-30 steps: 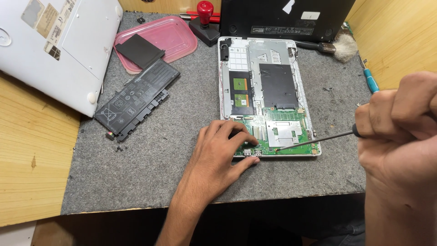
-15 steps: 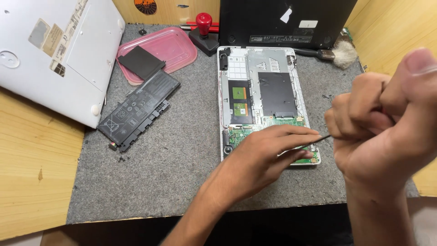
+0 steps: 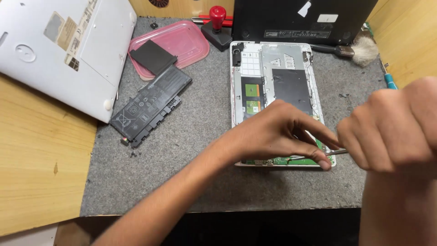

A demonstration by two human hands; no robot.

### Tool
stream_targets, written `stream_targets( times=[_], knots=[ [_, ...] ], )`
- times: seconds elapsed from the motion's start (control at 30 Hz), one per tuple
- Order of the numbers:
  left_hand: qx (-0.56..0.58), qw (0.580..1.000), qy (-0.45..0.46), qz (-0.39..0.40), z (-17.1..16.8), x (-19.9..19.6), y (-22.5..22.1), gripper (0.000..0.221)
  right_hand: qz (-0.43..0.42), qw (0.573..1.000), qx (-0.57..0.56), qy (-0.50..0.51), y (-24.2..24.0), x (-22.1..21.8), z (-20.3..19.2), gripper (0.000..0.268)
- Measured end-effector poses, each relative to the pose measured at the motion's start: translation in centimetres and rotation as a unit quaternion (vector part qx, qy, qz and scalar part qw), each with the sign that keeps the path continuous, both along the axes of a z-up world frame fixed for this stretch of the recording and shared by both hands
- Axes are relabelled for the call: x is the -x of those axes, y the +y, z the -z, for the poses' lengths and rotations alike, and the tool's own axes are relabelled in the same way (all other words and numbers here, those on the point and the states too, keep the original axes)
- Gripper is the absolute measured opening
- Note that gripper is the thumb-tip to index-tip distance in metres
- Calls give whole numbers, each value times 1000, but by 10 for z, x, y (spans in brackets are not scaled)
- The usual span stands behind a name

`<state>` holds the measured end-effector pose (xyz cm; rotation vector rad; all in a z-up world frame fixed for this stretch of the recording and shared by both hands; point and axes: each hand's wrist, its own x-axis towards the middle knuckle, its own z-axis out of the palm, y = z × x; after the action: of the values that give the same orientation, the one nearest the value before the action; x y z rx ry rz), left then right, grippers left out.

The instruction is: Using a screwdriver to remove or install screws on a laptop motherboard during a repair process.

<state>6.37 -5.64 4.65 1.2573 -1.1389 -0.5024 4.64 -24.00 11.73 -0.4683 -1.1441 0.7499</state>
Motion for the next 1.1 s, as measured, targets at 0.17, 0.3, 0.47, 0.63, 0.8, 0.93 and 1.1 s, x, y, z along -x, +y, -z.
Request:
stream_targets(
  times=[0.17, 0.3, 0.47, 0.63, 0.8, 0.93, 1.1],
  knots=[
    [10, 996, 89, 30, 19, -4, -12, 23, 305, 949, 41, 72, -6, 22, -1, 42],
    [34, 992, 123, -3, 28, 1, -9, 18, 495, 843, 209, -33, 12, 35, -17, 43],
    [89, 990, 98, -49, 27, 3, -2, 19, 722, 648, 238, 51, 76, 31, -28, 36],
    [82, 991, 70, -84, 32, 5, 1, 17, 820, 530, 201, 82, 77, 25, -14, 38],
    [106, 992, -43, -50, 38, 11, -2, 15, -178, 982, -33, -55, 8, -16, 9, 56],
    [97, 993, -45, -38, 42, 9, -7, 19, 34, 998, -52, -5, -5, 12, 13, 63],
    [102, 989, -72, -75, 31, 5, 0, 17, 570, 792, 220, 1, 24, 51, -9, 44]
  ],
)
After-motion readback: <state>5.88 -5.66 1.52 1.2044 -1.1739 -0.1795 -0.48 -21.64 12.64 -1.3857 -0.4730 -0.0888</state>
